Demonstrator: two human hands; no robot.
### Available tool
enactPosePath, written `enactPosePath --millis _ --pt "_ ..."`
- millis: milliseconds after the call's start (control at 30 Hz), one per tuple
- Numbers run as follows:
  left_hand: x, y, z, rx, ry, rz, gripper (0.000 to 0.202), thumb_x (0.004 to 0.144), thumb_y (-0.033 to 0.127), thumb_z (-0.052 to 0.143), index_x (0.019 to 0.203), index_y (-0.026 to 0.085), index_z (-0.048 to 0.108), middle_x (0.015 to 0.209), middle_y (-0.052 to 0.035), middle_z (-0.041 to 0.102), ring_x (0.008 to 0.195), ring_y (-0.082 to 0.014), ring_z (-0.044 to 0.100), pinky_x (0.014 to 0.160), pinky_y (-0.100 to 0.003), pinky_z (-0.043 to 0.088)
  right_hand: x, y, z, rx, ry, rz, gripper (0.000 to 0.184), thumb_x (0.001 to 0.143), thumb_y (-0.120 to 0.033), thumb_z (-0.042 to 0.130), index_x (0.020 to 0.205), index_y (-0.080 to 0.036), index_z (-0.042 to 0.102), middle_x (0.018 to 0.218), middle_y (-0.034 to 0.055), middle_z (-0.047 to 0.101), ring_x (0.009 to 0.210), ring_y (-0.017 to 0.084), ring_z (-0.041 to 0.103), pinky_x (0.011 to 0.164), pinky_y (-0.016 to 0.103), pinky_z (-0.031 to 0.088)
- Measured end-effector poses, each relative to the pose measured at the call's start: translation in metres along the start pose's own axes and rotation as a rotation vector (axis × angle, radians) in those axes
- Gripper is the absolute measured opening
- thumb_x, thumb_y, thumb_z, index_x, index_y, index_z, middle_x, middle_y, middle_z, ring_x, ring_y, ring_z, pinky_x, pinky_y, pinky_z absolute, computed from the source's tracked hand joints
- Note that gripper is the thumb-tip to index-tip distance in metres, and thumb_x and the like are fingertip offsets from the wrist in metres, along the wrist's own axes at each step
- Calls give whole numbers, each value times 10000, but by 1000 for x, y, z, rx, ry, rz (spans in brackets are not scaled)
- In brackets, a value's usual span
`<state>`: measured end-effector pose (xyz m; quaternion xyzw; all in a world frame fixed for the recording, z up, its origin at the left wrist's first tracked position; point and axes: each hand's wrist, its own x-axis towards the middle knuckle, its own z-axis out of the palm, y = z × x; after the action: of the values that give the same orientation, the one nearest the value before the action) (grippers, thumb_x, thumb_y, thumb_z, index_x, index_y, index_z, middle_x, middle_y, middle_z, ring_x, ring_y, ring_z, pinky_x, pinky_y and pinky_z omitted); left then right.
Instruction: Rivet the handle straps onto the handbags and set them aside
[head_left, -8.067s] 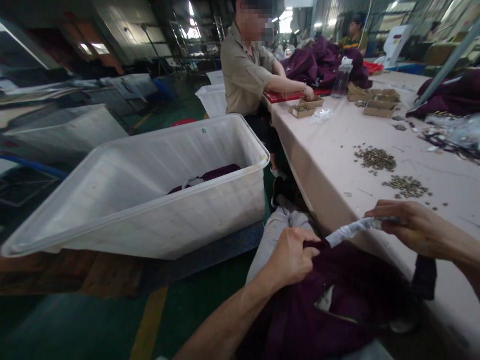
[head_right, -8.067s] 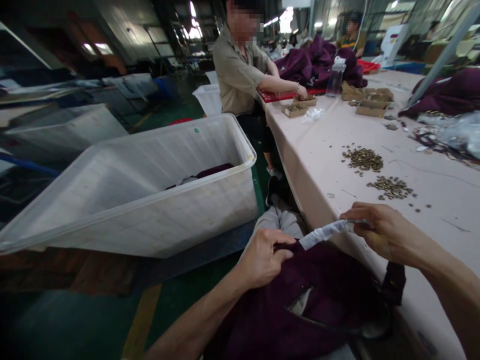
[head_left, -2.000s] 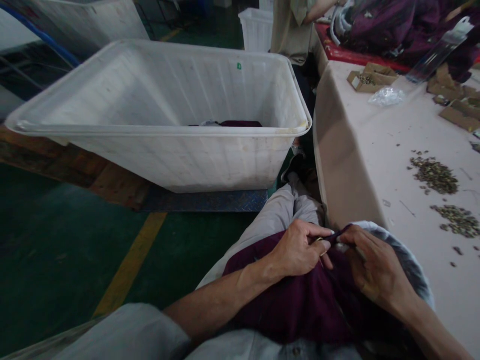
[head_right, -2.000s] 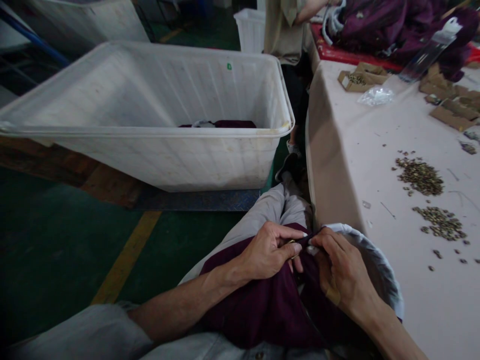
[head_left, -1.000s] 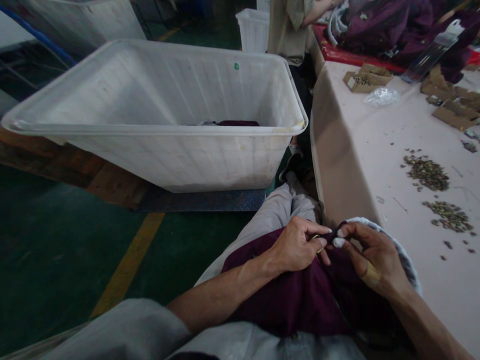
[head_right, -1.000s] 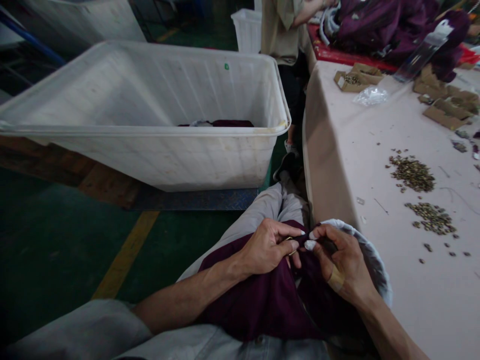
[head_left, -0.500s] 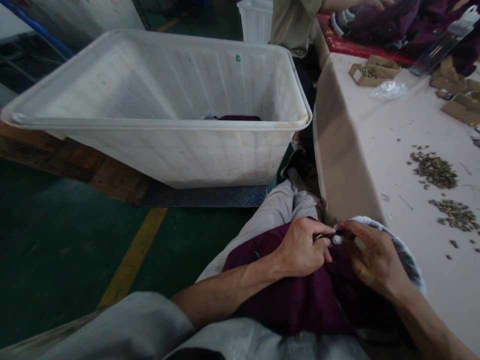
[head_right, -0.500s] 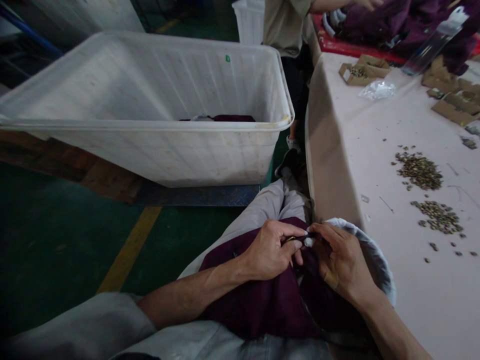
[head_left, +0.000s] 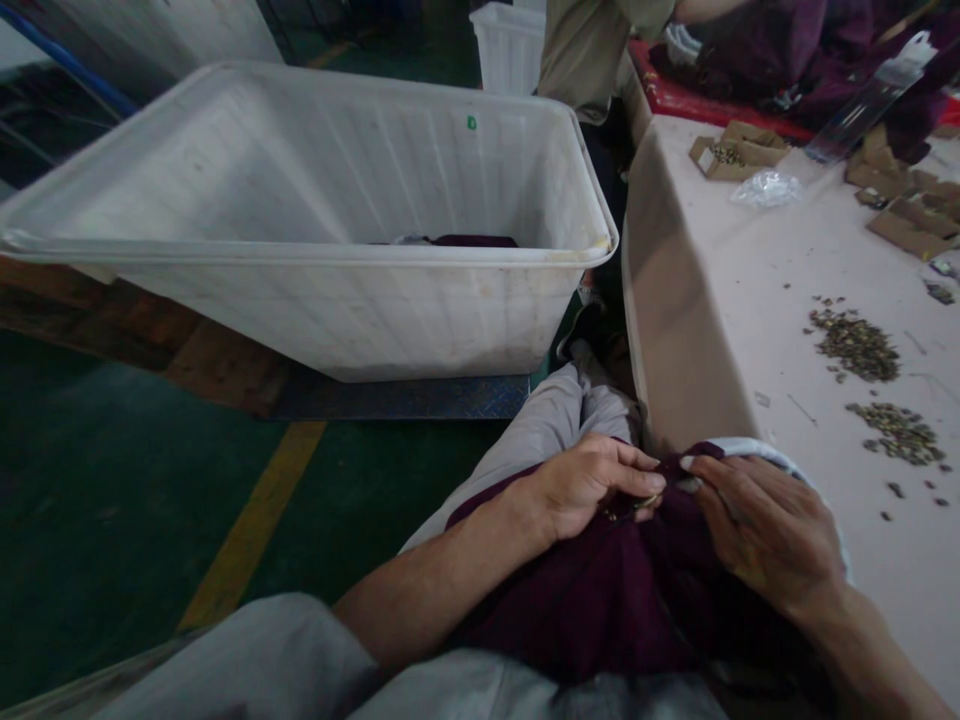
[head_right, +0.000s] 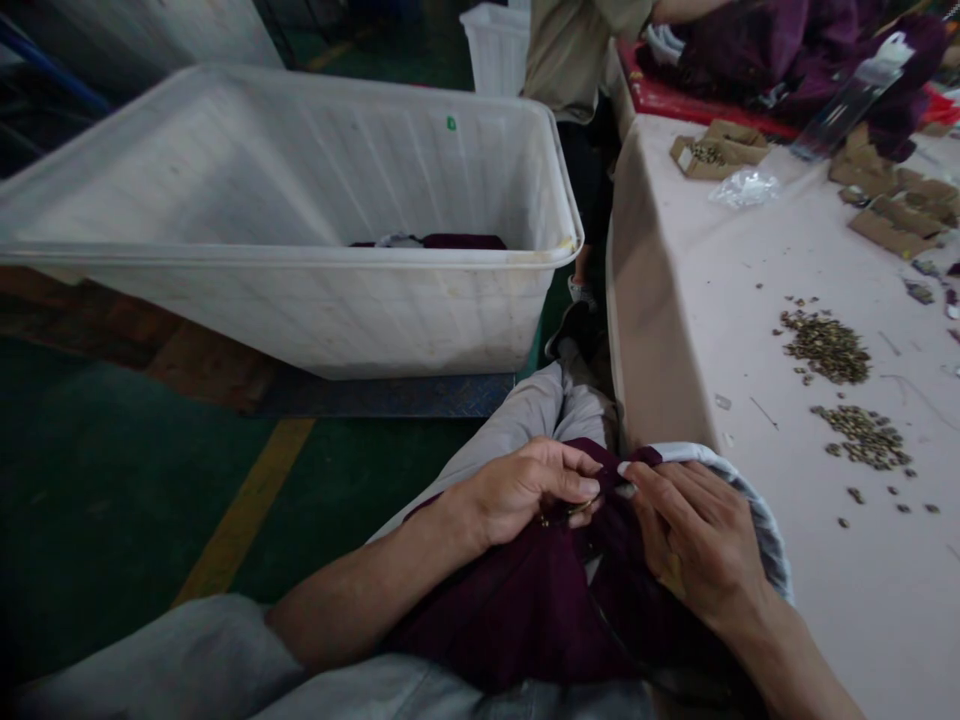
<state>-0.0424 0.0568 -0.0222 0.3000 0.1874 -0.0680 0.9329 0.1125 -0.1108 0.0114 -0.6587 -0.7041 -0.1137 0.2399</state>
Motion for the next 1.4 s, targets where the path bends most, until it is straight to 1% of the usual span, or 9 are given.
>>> enactPosePath --millis 167,333,400,500,600,667,833,1200,1400 --pt "-3 -4 8 97 119 191 431 561 321 962 839 81 737 716 -57 694 611 -116 610 624 -232 479 8 -7 -11 62 -37 97 305 911 -86 649 1200 -178 681 1005 97 758 810 181 712 702 282 571" --pt "-7 3 14 190 102 208 341 774 369 832 924 77 739 665 -91 715 543 -148 632 542 -242 492 21 -2 -31 295 -139 250 245 922 -128 616 1135 -220 694 930 63 750 756 173 700 659 286 561" --pt "-5 8 11 206 162 233 285 796 340 809 888 80 737 618 -72 696 498 -129 602 503 -221 463 14 21 -45 324 -73 406 166 908 -190 652 1057 -219 720 926 54 756 768 179 706 688 295 568" --pt "-1 12 8 197 242 245 267 756 317 828 858 89 732 578 -53 679 457 -123 577 454 -206 416 -18 70 -74 137 113 760 200 855 -331 725 1003 -197 743 912 58 773 734 193 700 669 299 554" --pt "3 13 8 211 261 247 257 744 313 821 826 90 723 544 -43 657 433 -118 553 444 -206 402 -65 114 -96 -58 -38 1040 290 822 -416 701 968 -172 758 763 43 750 644 194 659 605 299 488" --pt "6 13 8 229 268 245 245 752 307 806 826 91 717 541 -41 655 435 -116 547 450 -206 409 -92 131 -100 -136 -128 1132 316 795 -440 677 917 -162 764 700 40 729 629 206 647 616 316 470" --pt "15 12 6 272 260 220 246 769 302 787 863 84 723 558 -39 662 448 -116 559 462 -207 427 -126 141 -90 -118 -171 1187 364 765 -459 647 882 -140 778 711 54 724 660 225 648 629 328 455" --pt "10 11 13 329 330 269 280 723 306 809 887 89 742 529 -32 664 421 -111 551 448 -207 433 -127 157 -94 68 -295 1165 391 762 -524 654 740 -138 716 574 6 601 514 147 499 492 282 356" --pt "3 -1 12 382 276 312 195 762 276 737 808 87 731 532 -45 658 437 -122 574 445 -209 418 -168 169 -100 -14 -272 1077 358 694 -556 774 797 -213 792 644 58 715 509 246 620 478 356 426"
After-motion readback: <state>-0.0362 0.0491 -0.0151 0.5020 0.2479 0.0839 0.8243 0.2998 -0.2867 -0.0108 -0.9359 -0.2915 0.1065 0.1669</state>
